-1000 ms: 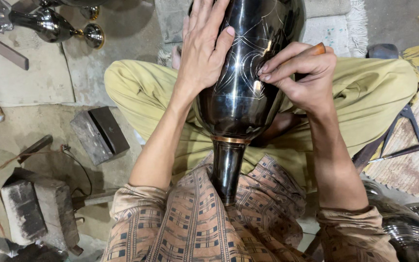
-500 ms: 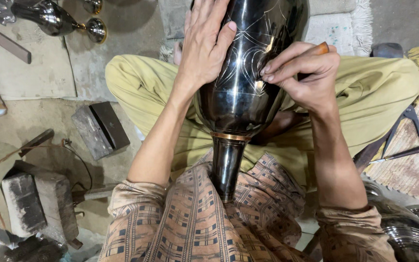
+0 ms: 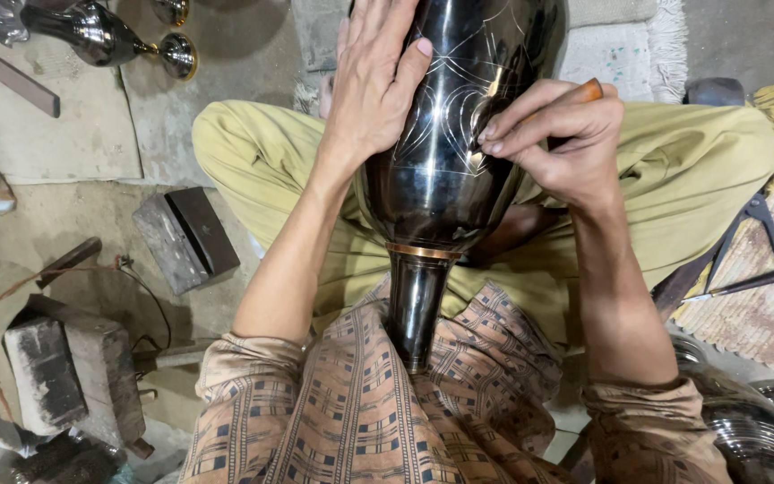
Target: The person is sitting on the floor and engraving a decorative pattern onto a large, dark-colored metal vase using a small hand tool. The person holds the vase steady with one hand while carefully carving lines into its surface with the other.
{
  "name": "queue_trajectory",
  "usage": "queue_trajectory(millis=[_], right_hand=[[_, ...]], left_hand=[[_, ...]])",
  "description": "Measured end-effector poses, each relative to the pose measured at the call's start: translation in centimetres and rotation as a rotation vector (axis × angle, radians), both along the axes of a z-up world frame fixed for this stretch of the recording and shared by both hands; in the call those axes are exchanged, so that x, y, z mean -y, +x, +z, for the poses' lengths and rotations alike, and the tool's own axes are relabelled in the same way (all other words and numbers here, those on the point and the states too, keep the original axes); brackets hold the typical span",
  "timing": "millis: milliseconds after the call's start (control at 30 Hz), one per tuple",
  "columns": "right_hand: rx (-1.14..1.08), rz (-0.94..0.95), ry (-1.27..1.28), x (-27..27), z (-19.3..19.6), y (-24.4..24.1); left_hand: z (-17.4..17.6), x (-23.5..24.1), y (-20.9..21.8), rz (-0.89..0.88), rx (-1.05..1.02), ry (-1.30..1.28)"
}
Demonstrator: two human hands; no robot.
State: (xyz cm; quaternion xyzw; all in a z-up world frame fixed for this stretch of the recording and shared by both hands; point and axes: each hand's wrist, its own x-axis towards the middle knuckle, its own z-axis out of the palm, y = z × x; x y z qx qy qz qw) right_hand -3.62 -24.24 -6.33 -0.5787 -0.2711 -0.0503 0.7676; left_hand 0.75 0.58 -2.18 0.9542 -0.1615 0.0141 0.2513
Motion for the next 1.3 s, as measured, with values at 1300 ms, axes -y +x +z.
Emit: queue_trajectory(millis=[1300], right_hand=[[-0.131,-0.101,0.227,0.3,-2.1,-2.6]], left_hand=[[1.1,0.0,0.2,0.012,-0.039,-0.168]])
